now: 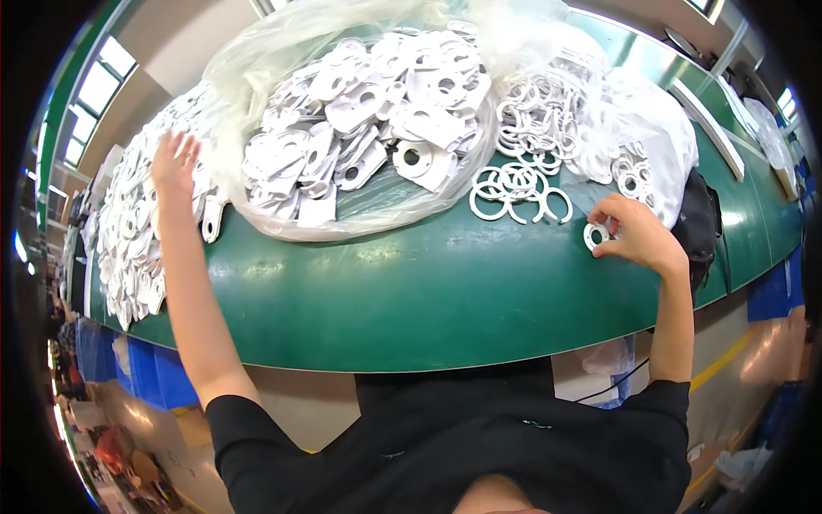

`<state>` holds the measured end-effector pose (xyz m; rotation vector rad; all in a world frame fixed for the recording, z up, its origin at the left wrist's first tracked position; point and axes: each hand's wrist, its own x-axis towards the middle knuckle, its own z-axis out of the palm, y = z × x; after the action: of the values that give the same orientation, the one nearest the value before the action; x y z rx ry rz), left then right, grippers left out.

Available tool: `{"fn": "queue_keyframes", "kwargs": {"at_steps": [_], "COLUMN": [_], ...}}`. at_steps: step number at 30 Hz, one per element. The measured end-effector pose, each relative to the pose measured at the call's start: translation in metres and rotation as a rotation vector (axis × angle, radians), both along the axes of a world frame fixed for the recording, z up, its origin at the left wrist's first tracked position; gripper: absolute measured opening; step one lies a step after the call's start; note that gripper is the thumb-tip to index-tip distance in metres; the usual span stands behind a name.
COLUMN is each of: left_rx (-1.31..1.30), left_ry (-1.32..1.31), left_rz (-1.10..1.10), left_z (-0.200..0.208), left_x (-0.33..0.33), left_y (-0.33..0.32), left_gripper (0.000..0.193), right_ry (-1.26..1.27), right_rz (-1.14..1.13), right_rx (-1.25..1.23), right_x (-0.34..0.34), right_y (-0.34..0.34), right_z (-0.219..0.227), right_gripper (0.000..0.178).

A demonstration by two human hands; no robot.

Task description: Assembling small white plastic housing components with circular rings at a factory workbench.

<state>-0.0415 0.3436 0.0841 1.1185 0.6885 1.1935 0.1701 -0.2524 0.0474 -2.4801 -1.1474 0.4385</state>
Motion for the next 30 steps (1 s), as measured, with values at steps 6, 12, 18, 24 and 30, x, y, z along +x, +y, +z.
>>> {"fn": "queue_keyframes", "kwargs": {"at_steps": [6,12,18,24,30], "left_rx": [0.78,1.473,1.397,1.432,-0.023], "left_ry": [0.7,0.871,0.895,0.808,0.183], "left_rz": [-0.451,0.017,0.105,0.175,-0.941], "left_z": [-0.026,-0.079,-0.065,-0.048,-0.07], "left_x": [0.066,0.118,0.117,0.095,0.064], "left_y": [-0.15,-0.19,-0.192,-0.228,-0.319], "left_gripper": [0.035,0.037,0.048,0.019,0.029], "right_ry": [-0.091,-0.041,-0.188,0.173,-0.033], "right_rz": [0.118,0.239,0.137,-0.15,0.067], "right_rx": [0.074,0.525,0.791,1.001,0.951], "right_x": [0.003,-0.005,-0.002,0.001,-0.017], "right_y": [0.039,0.098,0.111,0.114,0.114], "right_z": [0.018,0.028,-0.015,-0.03,-0.031], "right_gripper": [0.036,0.037,0.039,0.039,0.042]}}
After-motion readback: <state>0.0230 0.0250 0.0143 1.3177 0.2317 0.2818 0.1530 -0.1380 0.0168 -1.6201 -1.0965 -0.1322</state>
